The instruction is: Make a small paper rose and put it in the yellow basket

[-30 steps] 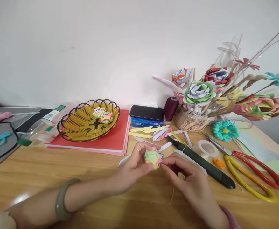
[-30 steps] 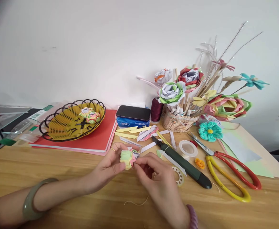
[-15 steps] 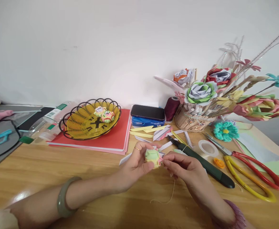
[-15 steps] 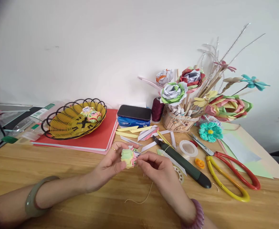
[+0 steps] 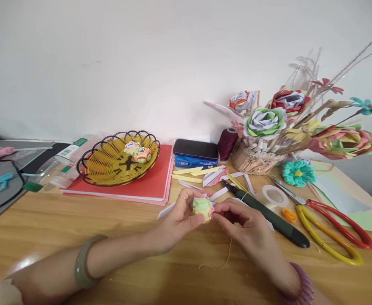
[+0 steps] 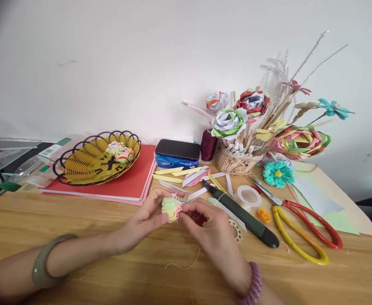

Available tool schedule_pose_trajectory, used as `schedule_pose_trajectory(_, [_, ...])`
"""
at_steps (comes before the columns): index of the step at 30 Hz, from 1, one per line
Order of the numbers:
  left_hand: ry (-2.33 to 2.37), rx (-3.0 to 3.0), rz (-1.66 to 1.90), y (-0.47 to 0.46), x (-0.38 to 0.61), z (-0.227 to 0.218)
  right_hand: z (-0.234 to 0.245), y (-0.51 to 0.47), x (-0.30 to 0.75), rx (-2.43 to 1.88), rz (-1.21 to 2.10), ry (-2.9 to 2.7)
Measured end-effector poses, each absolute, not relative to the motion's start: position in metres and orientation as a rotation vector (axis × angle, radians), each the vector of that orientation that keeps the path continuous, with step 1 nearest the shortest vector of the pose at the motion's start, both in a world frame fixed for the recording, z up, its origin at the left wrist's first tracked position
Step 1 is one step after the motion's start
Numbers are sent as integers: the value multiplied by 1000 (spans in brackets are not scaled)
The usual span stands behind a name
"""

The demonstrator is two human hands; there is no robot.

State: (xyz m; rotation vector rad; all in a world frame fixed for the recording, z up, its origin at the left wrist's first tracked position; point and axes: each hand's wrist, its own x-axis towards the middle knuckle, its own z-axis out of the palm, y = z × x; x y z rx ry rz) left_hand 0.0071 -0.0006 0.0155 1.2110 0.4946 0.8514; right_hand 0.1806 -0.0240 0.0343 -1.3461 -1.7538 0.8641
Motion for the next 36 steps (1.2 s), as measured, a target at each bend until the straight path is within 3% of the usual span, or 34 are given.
schedule_pose_trajectory(11, [469,1292,810,-3,8,12,37,-21,179,-1359,1055,-1632])
schedule_pose_trajectory(27, [460,1671,877,-1,2,10,37,-19,181,-1364,981,-1782])
schedule_pose_trajectory(36, [440,1552,901,-1,3,6,37,-24,182,-1282,873,-1841])
